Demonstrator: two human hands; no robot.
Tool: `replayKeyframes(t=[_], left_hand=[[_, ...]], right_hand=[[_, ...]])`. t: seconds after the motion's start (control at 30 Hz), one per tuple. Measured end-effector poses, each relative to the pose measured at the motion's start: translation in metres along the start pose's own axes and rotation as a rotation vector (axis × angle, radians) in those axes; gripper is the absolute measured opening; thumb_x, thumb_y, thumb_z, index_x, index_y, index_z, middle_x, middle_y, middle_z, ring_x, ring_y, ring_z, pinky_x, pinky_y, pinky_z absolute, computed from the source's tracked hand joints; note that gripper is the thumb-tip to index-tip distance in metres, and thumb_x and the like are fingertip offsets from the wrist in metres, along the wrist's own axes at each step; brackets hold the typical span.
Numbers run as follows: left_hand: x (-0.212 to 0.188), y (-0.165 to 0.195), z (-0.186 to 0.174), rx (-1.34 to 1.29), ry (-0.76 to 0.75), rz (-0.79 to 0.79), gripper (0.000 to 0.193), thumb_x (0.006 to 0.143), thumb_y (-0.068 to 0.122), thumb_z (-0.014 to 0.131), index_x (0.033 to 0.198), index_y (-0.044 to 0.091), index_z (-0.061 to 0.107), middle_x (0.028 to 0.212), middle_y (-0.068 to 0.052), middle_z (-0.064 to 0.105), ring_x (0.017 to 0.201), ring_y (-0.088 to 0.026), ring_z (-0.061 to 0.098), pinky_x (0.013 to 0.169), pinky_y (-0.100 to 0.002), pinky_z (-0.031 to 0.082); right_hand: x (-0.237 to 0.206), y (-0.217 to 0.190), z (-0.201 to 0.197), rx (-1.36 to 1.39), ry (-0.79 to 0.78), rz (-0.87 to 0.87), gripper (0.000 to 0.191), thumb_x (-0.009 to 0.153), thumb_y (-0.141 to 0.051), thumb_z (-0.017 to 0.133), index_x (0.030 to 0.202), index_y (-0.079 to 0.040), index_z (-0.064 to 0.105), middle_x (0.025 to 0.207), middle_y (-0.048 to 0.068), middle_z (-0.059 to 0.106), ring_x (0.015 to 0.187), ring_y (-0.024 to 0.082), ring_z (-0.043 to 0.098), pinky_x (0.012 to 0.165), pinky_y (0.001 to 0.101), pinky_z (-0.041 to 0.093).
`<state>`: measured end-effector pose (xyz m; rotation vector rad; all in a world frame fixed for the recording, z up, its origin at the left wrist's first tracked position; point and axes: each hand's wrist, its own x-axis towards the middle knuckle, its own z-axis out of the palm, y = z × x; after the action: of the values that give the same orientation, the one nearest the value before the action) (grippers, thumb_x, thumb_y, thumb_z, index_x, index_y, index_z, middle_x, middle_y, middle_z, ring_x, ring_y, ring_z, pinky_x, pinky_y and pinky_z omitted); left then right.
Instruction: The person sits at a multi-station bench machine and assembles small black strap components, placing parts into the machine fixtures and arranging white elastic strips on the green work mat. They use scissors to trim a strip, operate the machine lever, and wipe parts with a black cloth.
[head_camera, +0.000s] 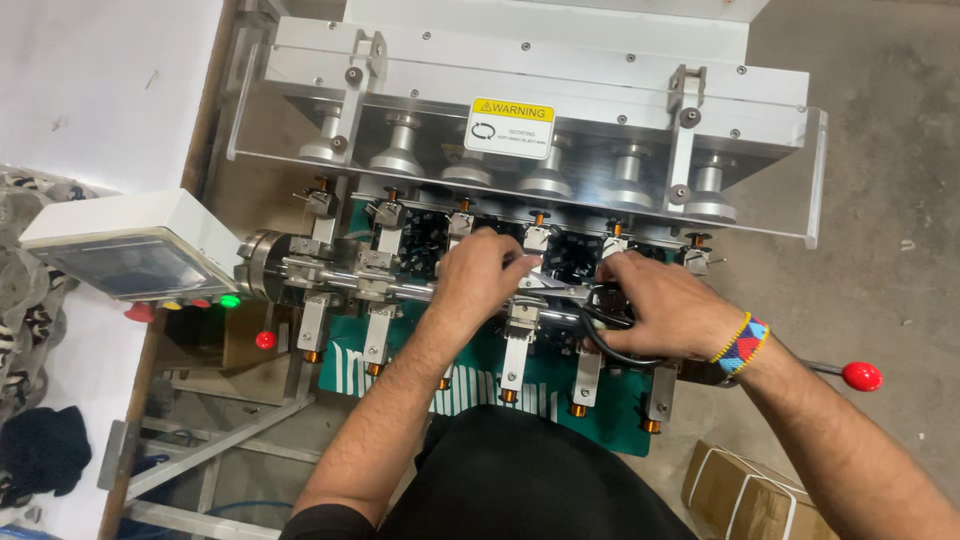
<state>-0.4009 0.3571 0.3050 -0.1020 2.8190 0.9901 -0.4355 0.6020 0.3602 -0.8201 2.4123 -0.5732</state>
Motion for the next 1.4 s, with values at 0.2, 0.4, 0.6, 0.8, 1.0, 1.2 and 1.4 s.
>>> replayKeyframes(t=[0.2, 0.4, 0.6, 0.8, 1.0, 1.2, 1.4], left_hand=[[-0.003, 0.005, -0.001, -0.153, 0.371, 0.209, 0.015, 0.094, 0.018, 0.069, 0.096, 0.003, 0.069, 0.099, -0.011, 0.067, 0.086, -0.033, 0.070, 0.070, -0.044, 0.055], [-0.014, 0.011, 0.021, -0.110, 0.359, 0.304, 0.005, 0.091, 0.005, 0.067, 0.089, 0.002, 0.065, 0.083, -0.011, 0.066, 0.076, -0.029, 0.070, 0.067, -0.041, 0.056], [-0.003, 0.017, 0.057, -0.091, 0.319, 0.422, 0.007, 0.086, 0.004, 0.067, 0.084, 0.001, 0.062, 0.079, -0.014, 0.066, 0.074, -0.033, 0.069, 0.066, -0.043, 0.055], [0.012, 0.006, 0.028, -0.094, 0.082, 0.473, 0.017, 0.092, 0.021, 0.071, 0.086, 0.005, 0.072, 0.086, -0.010, 0.071, 0.075, -0.031, 0.071, 0.065, -0.043, 0.056], [-0.007, -0.050, -0.051, -0.168, 0.324, 0.099, 0.029, 0.094, 0.038, 0.073, 0.090, 0.010, 0.080, 0.089, -0.006, 0.075, 0.077, -0.023, 0.073, 0.066, -0.038, 0.056], [-0.005, -0.071, -0.058, 0.010, 0.108, -0.021, 0.027, 0.084, 0.034, 0.076, 0.082, 0.007, 0.079, 0.090, -0.009, 0.073, 0.083, -0.029, 0.071, 0.072, -0.043, 0.054], [-0.008, -0.065, -0.058, -0.063, 0.474, 0.171, 0.010, 0.090, 0.013, 0.070, 0.089, 0.003, 0.069, 0.095, -0.011, 0.069, 0.088, -0.032, 0.068, 0.074, -0.043, 0.054]], right_hand=[[0.007, -0.025, 0.006, 0.048, -0.121, 0.120, 0.047, 0.074, -0.027, 0.081, 0.113, -0.014, 0.059, 0.092, 0.008, 0.075, 0.090, 0.030, 0.073, 0.077, 0.0429, 0.055], [-0.036, -0.021, -0.008, 0.082, -0.184, 0.070, 0.049, 0.072, -0.027, 0.083, 0.114, -0.017, 0.060, 0.089, 0.007, 0.076, 0.088, 0.028, 0.074, 0.074, 0.0415, 0.056], [-0.063, -0.014, -0.023, 0.052, -0.277, 0.165, 0.051, 0.073, -0.032, 0.084, 0.116, -0.020, 0.060, 0.094, 0.004, 0.076, 0.087, 0.026, 0.074, 0.075, 0.0398, 0.056], [-0.049, -0.030, -0.027, 0.165, -0.273, 0.156, 0.054, 0.072, -0.035, 0.083, 0.118, -0.019, 0.060, 0.091, 0.005, 0.075, 0.082, 0.023, 0.076, 0.073, 0.0373, 0.058], [0.006, -0.046, 0.002, 0.069, -0.018, 0.099, 0.072, 0.068, -0.049, 0.085, 0.120, -0.009, 0.057, 0.099, 0.013, 0.071, 0.088, 0.031, 0.071, 0.076, 0.0440, 0.055], [0.065, -0.066, 0.030, 0.030, -0.015, -0.041, 0.064, 0.072, -0.042, 0.084, 0.118, -0.006, 0.057, 0.108, 0.016, 0.069, 0.094, 0.033, 0.072, 0.080, 0.0435, 0.056], [0.056, -0.080, 0.032, -0.011, -0.018, 0.014, 0.051, 0.077, -0.035, 0.082, 0.119, -0.014, 0.060, 0.098, 0.011, 0.074, 0.094, 0.033, 0.072, 0.078, 0.0453, 0.055]])
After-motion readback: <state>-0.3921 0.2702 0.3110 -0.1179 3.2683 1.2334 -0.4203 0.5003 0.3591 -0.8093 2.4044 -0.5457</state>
